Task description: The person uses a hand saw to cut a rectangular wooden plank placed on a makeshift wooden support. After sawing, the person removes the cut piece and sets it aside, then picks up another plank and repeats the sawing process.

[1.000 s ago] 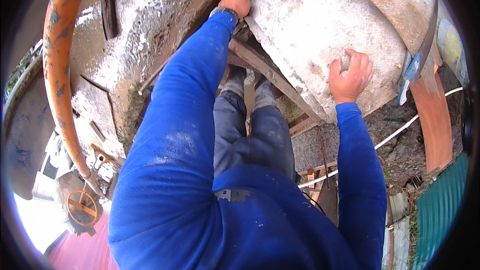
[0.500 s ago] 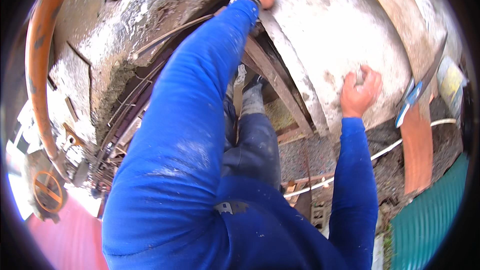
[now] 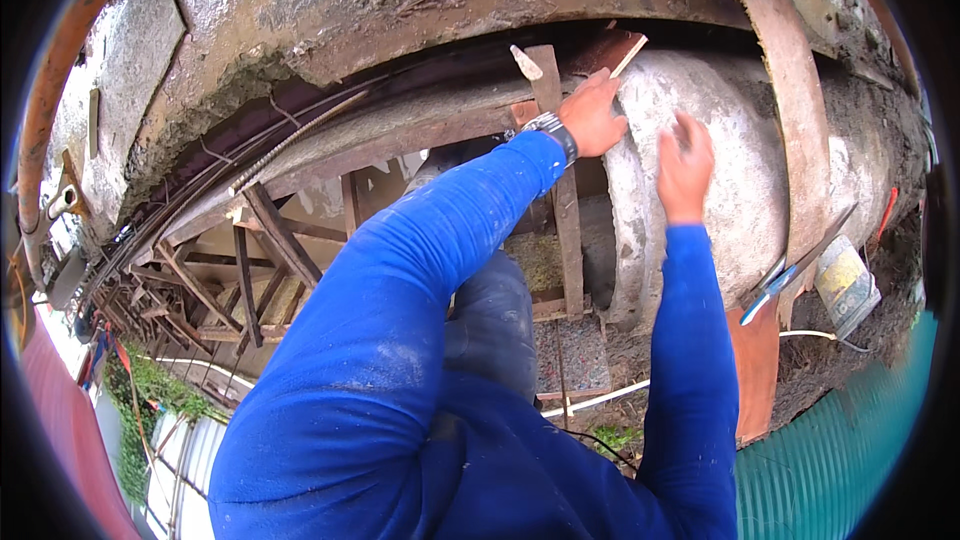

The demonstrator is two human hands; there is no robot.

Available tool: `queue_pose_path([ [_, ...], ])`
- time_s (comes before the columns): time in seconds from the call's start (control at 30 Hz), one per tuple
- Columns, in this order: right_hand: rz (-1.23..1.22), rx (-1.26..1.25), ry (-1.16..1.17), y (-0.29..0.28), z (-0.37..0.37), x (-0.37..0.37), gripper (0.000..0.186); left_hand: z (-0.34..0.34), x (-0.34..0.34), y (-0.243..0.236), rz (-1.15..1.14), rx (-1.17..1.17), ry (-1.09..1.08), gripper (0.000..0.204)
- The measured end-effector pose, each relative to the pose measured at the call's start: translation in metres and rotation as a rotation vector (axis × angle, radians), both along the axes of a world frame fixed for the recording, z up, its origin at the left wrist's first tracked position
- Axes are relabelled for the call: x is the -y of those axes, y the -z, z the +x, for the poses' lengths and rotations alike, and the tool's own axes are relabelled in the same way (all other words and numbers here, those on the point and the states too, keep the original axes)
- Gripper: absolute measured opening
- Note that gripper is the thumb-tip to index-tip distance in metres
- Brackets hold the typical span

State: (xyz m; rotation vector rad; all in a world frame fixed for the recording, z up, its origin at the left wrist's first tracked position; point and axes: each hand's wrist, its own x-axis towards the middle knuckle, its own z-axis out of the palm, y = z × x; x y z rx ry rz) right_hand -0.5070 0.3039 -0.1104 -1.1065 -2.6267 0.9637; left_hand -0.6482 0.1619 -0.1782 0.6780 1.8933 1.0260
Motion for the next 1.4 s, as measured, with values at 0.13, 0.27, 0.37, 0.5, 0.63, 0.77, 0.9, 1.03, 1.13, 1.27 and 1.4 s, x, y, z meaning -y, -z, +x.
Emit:
queue_pose_path([
  [0.13, -0.038, 0.327, 0.087, 0.067, -0.100, -0.002, 0.074, 0.003, 0.012, 0.018, 0.094, -0.016, 0.040, 0.075],
  [0.27, 0.035, 0.550, 0.157, 0.093, -0.131, 0.003, 0.071, -0.009, 0.049, -0.013, 0.207, -0.019, 0.133, 0.063],
  [0.37, 0.087, 0.398, 0.205, 0.109, -0.127, -0.003, 0.049, -0.024, 0.102, -0.020, 0.277, -0.144, 0.053, 0.040],
  [0.5, -0.041, 0.198, 0.268, 0.093, -0.129, -0.019, 0.033, -0.044, 0.178, -0.006, 0.172, -0.257, -0.134, 0.029],
  [0.63, -0.258, 0.199, 0.195, 0.116, -0.101, -0.031, 0.039, -0.046, 0.218, 0.034, -0.032, -0.328, -0.126, 0.024],
  [0.77, -0.102, 0.399, 0.079, 0.129, -0.107, -0.021, 0.050, -0.042, 0.221, 0.068, -0.198, -0.331, -0.172, 0.021],
  [0.9, -0.110, 0.382, 0.050, 0.126, -0.114, -0.021, 0.058, -0.041, 0.206, 0.075, -0.374, -0.350, -0.231, 0.020],
  [1.03, -0.013, 0.509, 0.049, 0.119, -0.124, -0.010, 0.061, -0.048, 0.188, 0.078, -0.536, -0.285, -0.395, 0.024],
  [1.13, 0.025, 0.506, 0.119, 0.120, -0.126, -0.012, 0.058, -0.047, 0.179, 0.080, -0.642, -0.285, -0.412, 0.027],
  [1.27, 0.060, 0.517, 0.112, 0.115, -0.132, -0.003, 0.054, -0.046, 0.180, 0.083, -0.649, -0.339, -0.429, 0.023],
  [1.4, 0.140, 0.597, 0.077, 0.122, -0.132, -0.002, 0.060, -0.046, 0.179, 0.081, -0.638, -0.352, -0.419, 0.020],
])
